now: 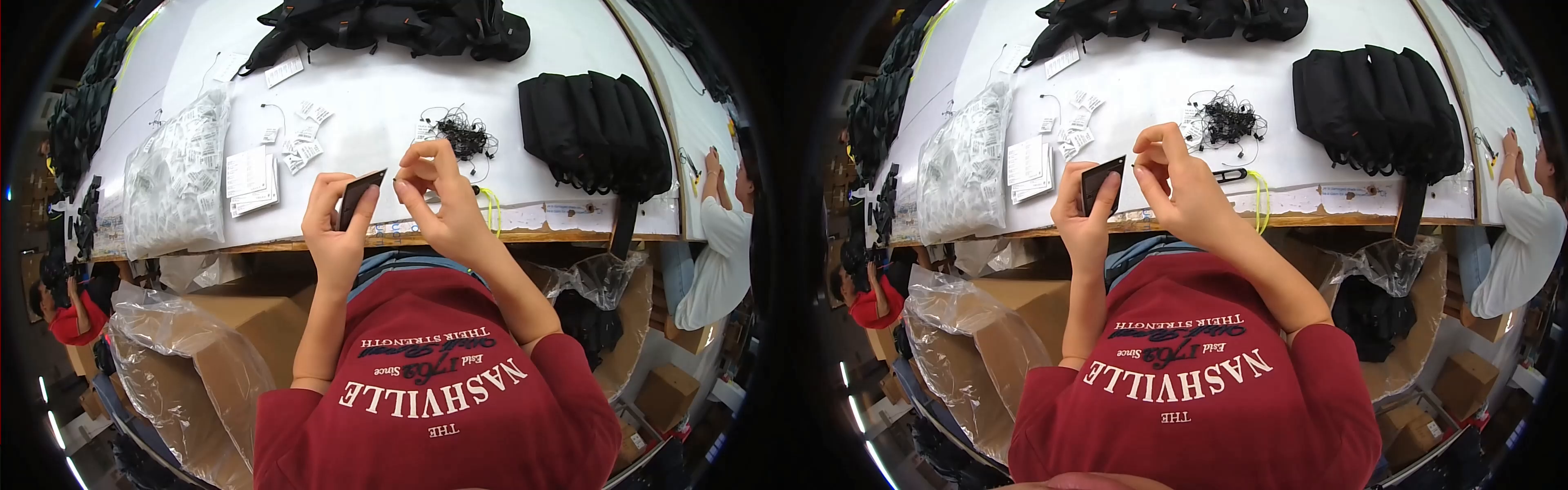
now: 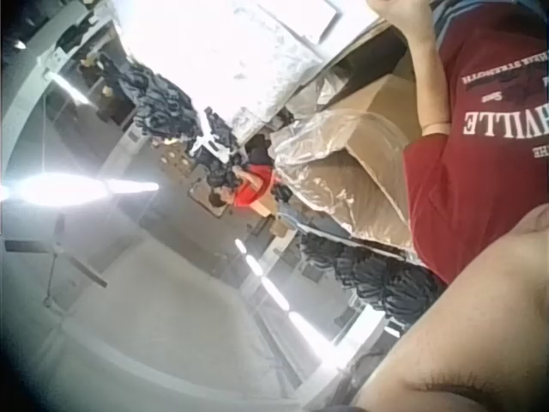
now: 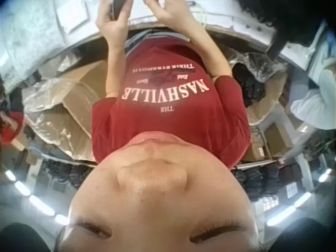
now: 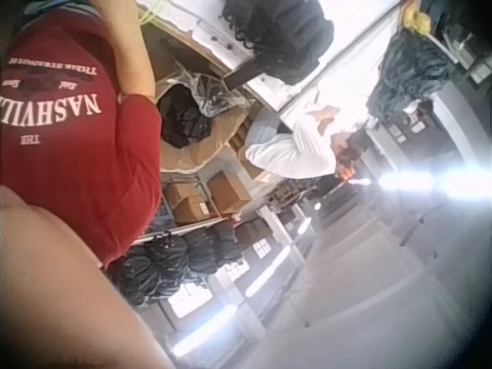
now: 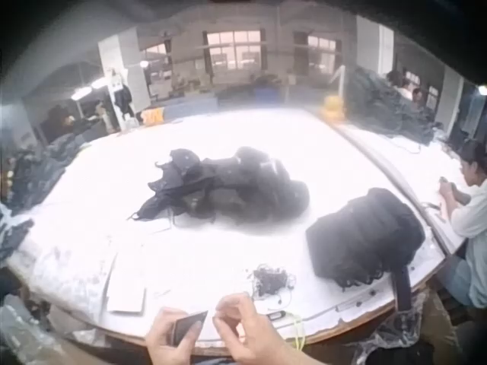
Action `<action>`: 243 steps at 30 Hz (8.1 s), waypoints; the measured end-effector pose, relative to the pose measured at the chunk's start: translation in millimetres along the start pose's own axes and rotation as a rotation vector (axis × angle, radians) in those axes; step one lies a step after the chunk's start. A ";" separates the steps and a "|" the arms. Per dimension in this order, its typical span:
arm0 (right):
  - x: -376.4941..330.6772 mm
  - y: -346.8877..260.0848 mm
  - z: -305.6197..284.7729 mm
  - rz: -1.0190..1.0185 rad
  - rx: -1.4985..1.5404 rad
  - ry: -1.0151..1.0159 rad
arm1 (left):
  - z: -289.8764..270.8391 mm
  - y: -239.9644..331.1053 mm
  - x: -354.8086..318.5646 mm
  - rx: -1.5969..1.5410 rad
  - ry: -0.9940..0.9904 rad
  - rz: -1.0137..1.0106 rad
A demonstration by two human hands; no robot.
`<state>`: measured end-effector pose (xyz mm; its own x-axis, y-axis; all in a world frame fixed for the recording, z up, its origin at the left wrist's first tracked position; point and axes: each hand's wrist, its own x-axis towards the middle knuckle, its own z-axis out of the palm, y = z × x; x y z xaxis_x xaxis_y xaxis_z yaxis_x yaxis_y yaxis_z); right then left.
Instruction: Insert informational cards into black zippered pouches and organize them on a workspace.
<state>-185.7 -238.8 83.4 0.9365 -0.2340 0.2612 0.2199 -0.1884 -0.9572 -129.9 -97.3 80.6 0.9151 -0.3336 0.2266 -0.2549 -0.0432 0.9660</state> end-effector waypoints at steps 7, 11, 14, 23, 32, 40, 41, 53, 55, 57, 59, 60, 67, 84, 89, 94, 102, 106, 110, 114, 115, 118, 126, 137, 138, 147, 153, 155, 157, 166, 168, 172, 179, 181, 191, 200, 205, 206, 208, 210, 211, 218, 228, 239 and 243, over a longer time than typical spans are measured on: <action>-0.8 -6.3 1.1 -0.047 -0.054 0.060 | 2.1 6.4 -5.5 0.102 -0.008 0.103; -0.7 -8.0 0.5 -0.024 0.028 0.085 | -0.4 1.8 -1.5 0.188 -0.033 0.268; -2.3 -19.9 -7.5 0.116 0.168 -0.037 | -10.9 8.0 -3.9 0.067 -0.085 0.280; -7.9 -23.6 -13.5 0.055 0.030 -0.009 | -24.2 -2.7 -6.1 -0.253 -0.321 0.096; -9.6 -1.9 -9.6 0.118 0.047 -0.120 | -18.3 -20.2 -4.6 -0.390 -0.418 -0.200; -9.4 15.0 -17.4 0.517 0.488 -0.270 | 1.6 -35.1 34.3 -0.440 -0.355 -0.124; -10.9 17.1 -20.9 0.510 0.484 -0.267 | 6.1 -43.4 48.5 -0.403 -0.407 -0.131; -34.7 19.0 -38.5 0.493 0.473 0.002 | 38.1 -172.2 261.0 0.237 -0.064 -0.010; -35.5 19.4 -39.9 0.511 0.478 0.030 | 38.3 -158.3 253.5 0.234 -0.017 0.007; -35.5 20.2 -39.6 0.488 0.465 0.068 | 29.8 -146.2 243.4 0.368 -0.103 -0.117; -31.7 18.8 -36.3 0.520 0.436 0.086 | 18.6 -132.3 224.1 0.447 -0.179 -0.159; -29.1 20.3 -34.5 0.505 0.383 0.099 | 14.9 -127.5 211.8 0.363 -0.286 -0.196; -8.1 37.9 -17.6 0.301 -0.170 0.316 | -1.8 -51.0 96.7 -0.020 -0.521 -0.423; -19.1 44.5 -6.3 0.385 0.274 0.023 | -0.3 -39.7 6.1 -0.109 -0.004 -0.108; -22.7 38.4 -21.5 0.319 0.468 0.038 | -6.0 -31.1 2.4 -0.248 -0.032 -0.198; -19.9 33.6 -23.6 0.288 0.531 -0.061 | -4.8 -19.6 2.7 -0.403 -0.301 -0.371; -21.4 33.9 -8.1 0.261 0.658 0.038 | 4.4 -15.5 -4.3 -0.316 -0.440 -0.372; -22.3 33.7 -7.0 0.255 0.643 0.011 | 5.2 -16.6 -5.3 -0.306 -0.436 -0.389; -23.2 32.3 -6.8 0.240 0.562 -0.003 | 4.0 -16.3 -5.4 -0.288 -0.452 -0.395; -23.5 32.5 -7.7 0.241 0.577 -0.021 | 0.7 -18.7 -4.5 -0.283 -0.479 -0.379; -23.6 33.8 -7.1 0.241 0.576 -0.021 | 0.7 -17.6 -4.1 -0.284 -0.479 -0.379; -25.0 37.0 -5.2 0.257 0.693 0.002 | 0.4 -15.4 -3.7 -0.346 -0.492 -0.389; -21.5 27.6 -6.9 0.128 0.245 -0.027 | 3.5 -19.2 -5.8 -0.254 -0.433 -0.300; -3.2 32.8 -13.3 0.525 0.609 -0.386 | -11.0 -26.6 -12.2 -0.147 -0.440 -0.343; 3.7 45.5 -10.5 0.489 0.465 -0.326 | -12.2 -20.9 -13.5 0.004 -0.445 -0.317; 18.5 91.8 9.5 0.230 -0.744 -0.187 | -1.2 -5.4 -22.1 0.363 -0.759 0.292; 13.4 25.5 -21.1 0.116 -0.434 -0.117 | -24.2 -13.8 7.6 0.418 -0.425 0.305; 12.6 1.3 -28.0 0.139 -0.330 -0.189 | -23.5 -8.7 9.0 0.607 -0.400 0.414; 12.2 -9.7 -29.8 0.152 -0.282 -0.187 | -27.1 -17.3 8.6 0.732 -0.372 0.532; 1.0 -34.9 -22.3 -0.077 -0.356 -0.209 | -34.7 -7.2 13.9 0.668 -0.358 0.682; -0.6 -33.3 -18.6 -0.105 -0.370 -0.203 | -38.3 -5.6 12.6 0.665 -0.395 0.641; -3.6 -29.7 -17.4 -0.118 -0.392 -0.222 | -39.4 -3.0 11.2 0.647 -0.437 0.580; -4.4 -30.7 -20.7 -0.072 -0.325 -0.263 | -43.2 -2.2 12.2 0.599 -0.484 0.651; -4.7 -29.2 -20.9 -0.033 -0.268 -0.261 | -41.6 -0.8 13.0 0.610 -0.485 0.697; -2.1 7.9 -41.4 0.285 0.373 -0.337 | -53.0 1.8 5.4 0.486 -0.333 0.407; -27.9 22.3 -60.8 0.742 0.316 -0.290 | -79.6 -18.6 -5.2 0.239 -0.275 -0.139; -26.4 41.8 -84.5 0.364 1.136 -0.265 | -92.8 -16.2 -5.8 0.150 -0.569 -0.447; -29.4 44.1 -78.3 0.183 1.221 -0.228 | -87.7 -7.4 -7.7 0.059 -0.597 -0.529; -26.4 37.8 -66.9 0.166 1.191 -0.037 | -84.9 -7.1 -13.0 0.039 -0.731 -0.393; -19.0 40.6 -61.8 0.340 1.121 0.426 | -75.9 2.3 -16.2 -0.006 -0.851 -0.405; -14.4 70.7 -75.6 0.285 1.295 0.223 | -76.7 13.0 -8.1 0.077 -1.008 -0.555; 3.8 35.4 -4.6 0.925 1.304 0.723 | -52.2 6.1 -12.3 0.019 -1.249 -0.395; -14.0 37.6 -7.4 0.861 1.029 0.356 | -51.5 8.4 -11.4 0.067 -1.269 -0.372; -1.1 18.1 -64.8 0.306 0.029 0.297 | -56.8 17.4 -2.1 0.389 -0.804 -0.011; 5.1 -22.0 -40.3 0.310 -0.422 -0.177 | -37.4 23.5 -2.3 0.486 -0.732 0.150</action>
<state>-196.8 -274.3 110.7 0.9795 -0.1826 -0.0850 -0.1683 -0.5102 -0.8434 -126.3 -62.3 107.4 0.4751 -0.8785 0.0495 -0.6126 -0.2899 0.7353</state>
